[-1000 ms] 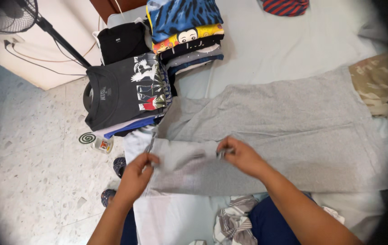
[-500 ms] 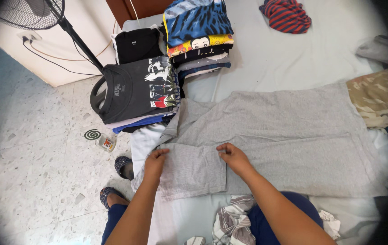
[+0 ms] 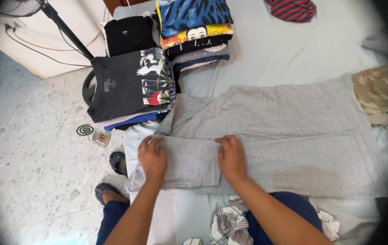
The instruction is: The person folds a light gray sweatshirt on a bed, smoothing and aligning it before folding it into a compact rectangle. The person then places the folded sweatshirt on a stack of other folded clothes.
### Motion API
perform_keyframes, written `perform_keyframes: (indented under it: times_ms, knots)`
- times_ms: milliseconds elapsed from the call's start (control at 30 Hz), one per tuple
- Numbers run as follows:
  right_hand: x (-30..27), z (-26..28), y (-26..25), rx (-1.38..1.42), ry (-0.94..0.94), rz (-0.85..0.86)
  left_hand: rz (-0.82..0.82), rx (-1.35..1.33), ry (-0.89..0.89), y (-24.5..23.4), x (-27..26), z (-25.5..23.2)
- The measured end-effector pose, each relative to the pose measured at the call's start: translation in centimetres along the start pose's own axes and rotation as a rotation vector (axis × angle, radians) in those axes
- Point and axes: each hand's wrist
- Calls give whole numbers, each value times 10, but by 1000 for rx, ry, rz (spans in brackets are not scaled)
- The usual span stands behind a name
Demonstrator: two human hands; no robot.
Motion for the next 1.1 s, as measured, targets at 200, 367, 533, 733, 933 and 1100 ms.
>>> perform_keyframes:
  times_ms: [200,367,533,733,933,1100]
  knots:
    - [-11,20,28,-41,-459,359,396,-69,126,28,-47,-36]
    - [-12,12,33,-255,-489,434,536,316,355,10,-30,-32]
    - [-10,14,30,-268,-419,413,655,429,216,-15,-13,-33]
    - [-11,19,25,-260,-394,391,416,316,118,-11,-8,-12]
    - [-8,21,34,-205,-330,419,209,240,-105,21,26,20]
    - [30,28,99,247,-122,361,253,141,-185,22,44,36]
Point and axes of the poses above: each hand's wrist, its own x-axis towards the middle knuckle, its own y-axis out of the palm, z = x × y, and after that the axes turned 5 degrees about x, right-handed
